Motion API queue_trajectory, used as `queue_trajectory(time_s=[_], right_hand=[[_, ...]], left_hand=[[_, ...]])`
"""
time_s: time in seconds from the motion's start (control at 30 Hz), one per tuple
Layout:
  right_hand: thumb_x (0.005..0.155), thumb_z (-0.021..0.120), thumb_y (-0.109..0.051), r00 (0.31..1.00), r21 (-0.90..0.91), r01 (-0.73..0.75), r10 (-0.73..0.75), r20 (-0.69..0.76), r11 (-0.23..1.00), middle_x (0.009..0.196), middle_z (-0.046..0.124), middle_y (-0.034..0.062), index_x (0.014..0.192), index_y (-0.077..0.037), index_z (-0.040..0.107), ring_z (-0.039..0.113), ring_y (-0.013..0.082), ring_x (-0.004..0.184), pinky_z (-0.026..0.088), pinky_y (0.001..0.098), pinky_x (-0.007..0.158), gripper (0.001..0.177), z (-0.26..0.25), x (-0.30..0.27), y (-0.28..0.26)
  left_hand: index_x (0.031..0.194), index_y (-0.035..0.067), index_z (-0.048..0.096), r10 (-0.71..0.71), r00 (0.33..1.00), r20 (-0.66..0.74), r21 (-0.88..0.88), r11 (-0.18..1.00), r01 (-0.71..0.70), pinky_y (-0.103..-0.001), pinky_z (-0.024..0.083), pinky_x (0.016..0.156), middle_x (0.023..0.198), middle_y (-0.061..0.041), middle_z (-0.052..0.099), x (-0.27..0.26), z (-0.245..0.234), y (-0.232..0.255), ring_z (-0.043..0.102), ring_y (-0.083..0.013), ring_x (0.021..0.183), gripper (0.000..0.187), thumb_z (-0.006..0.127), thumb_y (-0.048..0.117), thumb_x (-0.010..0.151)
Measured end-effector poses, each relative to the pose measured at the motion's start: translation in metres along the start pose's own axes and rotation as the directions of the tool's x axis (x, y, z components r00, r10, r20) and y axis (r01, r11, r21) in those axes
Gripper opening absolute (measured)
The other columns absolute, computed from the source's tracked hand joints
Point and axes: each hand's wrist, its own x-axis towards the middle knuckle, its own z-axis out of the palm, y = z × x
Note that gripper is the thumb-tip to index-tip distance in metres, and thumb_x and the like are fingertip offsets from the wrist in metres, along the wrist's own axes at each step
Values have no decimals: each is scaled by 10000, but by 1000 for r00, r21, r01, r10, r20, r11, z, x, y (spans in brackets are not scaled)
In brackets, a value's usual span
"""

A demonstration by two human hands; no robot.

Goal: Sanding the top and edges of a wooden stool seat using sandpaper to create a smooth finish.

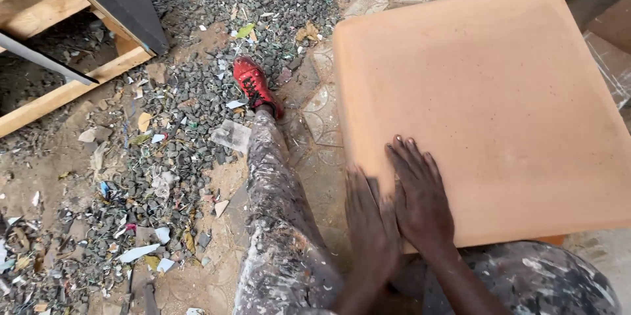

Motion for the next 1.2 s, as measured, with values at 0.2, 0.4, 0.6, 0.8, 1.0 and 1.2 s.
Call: queue_trajectory(time_s=[0.2, 0.4, 0.6, 0.8, 1.0, 1.2], right_hand=[[1034, 402, -77, 996, -179, -65, 76, 53, 982, 1673, 372, 91, 1534, -102, 472, 289, 265, 1564, 133, 441, 1292, 505, 9, -4, 7], [807, 407, 1, 953, 848, -92, 294, -78, 523, 1531, 510, 185, 1448, 34, 457, 451, 267, 1475, 284, 404, 1284, 645, -4, -5, 7], [921, 379, -226, 964, 765, -104, 254, -81, 636, 1603, 405, 221, 1498, 47, 379, 340, 328, 1550, 249, 481, 1290, 638, -16, -2, -10], [953, 361, -271, 962, 700, -99, 249, -116, 707, 1571, 447, 224, 1487, 53, 402, 399, 326, 1509, 288, 473, 1267, 625, -13, 4, -10], [915, 368, -314, 958, 747, -113, 271, -92, 655, 1565, 462, 229, 1474, 64, 412, 405, 328, 1508, 281, 472, 1264, 675, -12, -1, -4], [887, 364, -277, 950, 730, -130, 295, -101, 671, 1543, 488, 228, 1461, 69, 428, 427, 322, 1493, 299, 478, 1265, 673, -16, 3, -12]], left_hand=[[1634, 26, 238, 160, 981, -112, 201, 970, -136, -676, 214, 1224, 1690, -251, 237, 126, 23, -36, 204, -446, 1577, 694, 407, 441, 1104], [1602, -45, 188, 152, 888, 433, 173, 953, -248, -544, -55, 1236, 1716, -241, 88, -30, -36, 10, -23, -387, 1586, 684, 269, 354, 1052], [1616, 118, 238, 220, 927, 305, 321, 892, -318, -578, 29, 1264, 1723, -105, 149, 107, -16, -28, 64, -310, 1595, 631, 209, 441, 1074], [1638, 44, 183, 315, 925, 214, 502, 777, -380, -573, 109, 1272, 1726, -162, 141, 224, -6, -59, 103, -343, 1597, 662, 349, 371, 1087], [1571, -25, 349, 337, 784, 521, 97, 890, -447, -569, 78, 1205, 1688, -202, 253, -21, -44, -11, 161, -388, 1558, 611, 415, 314, 1067], [1538, 178, 431, 390, 839, 380, 299, 807, -510, -576, 76, 1282, 1691, -60, 285, 156, -22, -50, 164, -301, 1587, 516, 314, 376, 1076]])
